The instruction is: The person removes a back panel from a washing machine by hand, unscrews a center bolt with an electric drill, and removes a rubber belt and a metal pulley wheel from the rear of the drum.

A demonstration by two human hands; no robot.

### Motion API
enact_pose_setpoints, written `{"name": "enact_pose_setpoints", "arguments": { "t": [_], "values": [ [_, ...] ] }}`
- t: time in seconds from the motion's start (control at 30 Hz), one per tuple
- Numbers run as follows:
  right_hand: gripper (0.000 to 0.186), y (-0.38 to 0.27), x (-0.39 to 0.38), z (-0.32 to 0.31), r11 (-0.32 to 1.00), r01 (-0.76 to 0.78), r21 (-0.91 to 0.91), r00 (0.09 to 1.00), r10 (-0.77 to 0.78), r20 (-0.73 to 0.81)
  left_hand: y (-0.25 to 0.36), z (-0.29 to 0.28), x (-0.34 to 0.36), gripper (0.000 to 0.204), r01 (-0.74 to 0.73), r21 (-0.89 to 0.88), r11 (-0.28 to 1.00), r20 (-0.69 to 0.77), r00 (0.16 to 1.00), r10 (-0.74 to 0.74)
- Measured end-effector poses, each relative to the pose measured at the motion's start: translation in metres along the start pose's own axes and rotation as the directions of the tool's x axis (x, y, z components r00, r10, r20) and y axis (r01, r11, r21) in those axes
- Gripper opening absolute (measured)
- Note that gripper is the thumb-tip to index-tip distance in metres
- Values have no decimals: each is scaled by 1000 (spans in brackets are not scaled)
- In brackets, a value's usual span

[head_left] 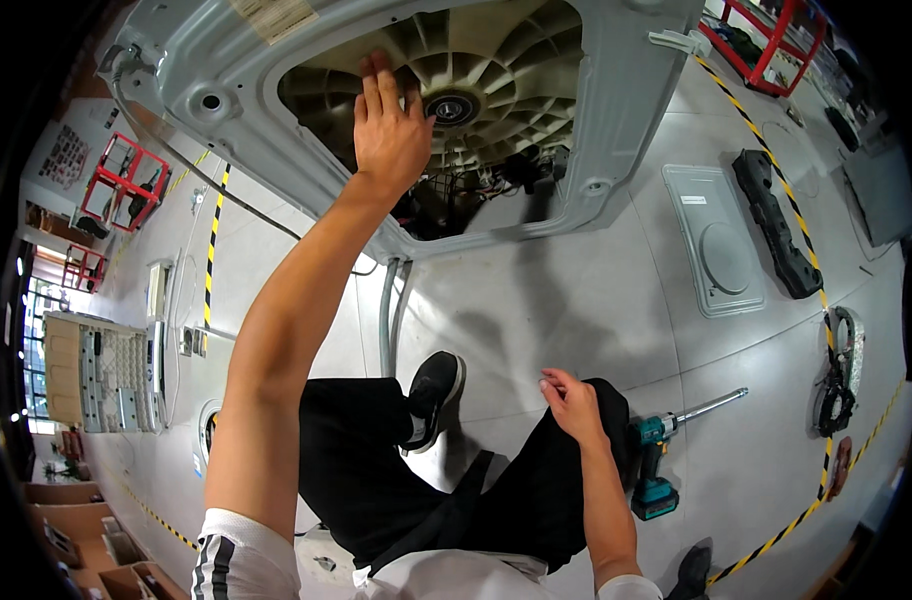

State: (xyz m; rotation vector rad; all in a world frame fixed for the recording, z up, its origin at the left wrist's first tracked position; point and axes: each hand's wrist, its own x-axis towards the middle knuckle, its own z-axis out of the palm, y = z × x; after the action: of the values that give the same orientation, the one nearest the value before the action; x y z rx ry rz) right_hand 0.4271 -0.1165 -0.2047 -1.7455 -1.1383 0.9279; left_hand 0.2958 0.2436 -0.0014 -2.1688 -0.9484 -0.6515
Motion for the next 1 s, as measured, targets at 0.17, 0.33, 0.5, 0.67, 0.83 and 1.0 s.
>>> {"name": "enact_pose_setpoints", "arguments": {
  "t": [0.17,0.33,0.5,0.67,0.83,1.0],
  "values": [
    [21,-5,-5,-2,1000,24,-11,999,-24,-36,-3,-5,-4,42,47,-94,994,-61,997,-53],
    [21,-6,-9,-4,997,60,-51,997,-62,-50,-3,-5,-4,35,89,-133,987,-112,988,-104],
    [21,-4,-12,-7,997,62,-48,994,-66,-83,2,2,-3,31,139,-142,980,-120,980,-157],
    [21,-1,-14,-11,997,51,-50,992,-56,-111,7,5,-3,30,167,-157,973,-123,975,-187],
    [22,-7,-12,-11,999,33,-25,996,-35,-86,3,11,-10,31,158,-220,963,-178,964,-199],
    [24,4,-12,-7,1000,25,9,997,-24,-79,2,14,-5,29,161,-232,959,-199,958,-209]
  ]
}}
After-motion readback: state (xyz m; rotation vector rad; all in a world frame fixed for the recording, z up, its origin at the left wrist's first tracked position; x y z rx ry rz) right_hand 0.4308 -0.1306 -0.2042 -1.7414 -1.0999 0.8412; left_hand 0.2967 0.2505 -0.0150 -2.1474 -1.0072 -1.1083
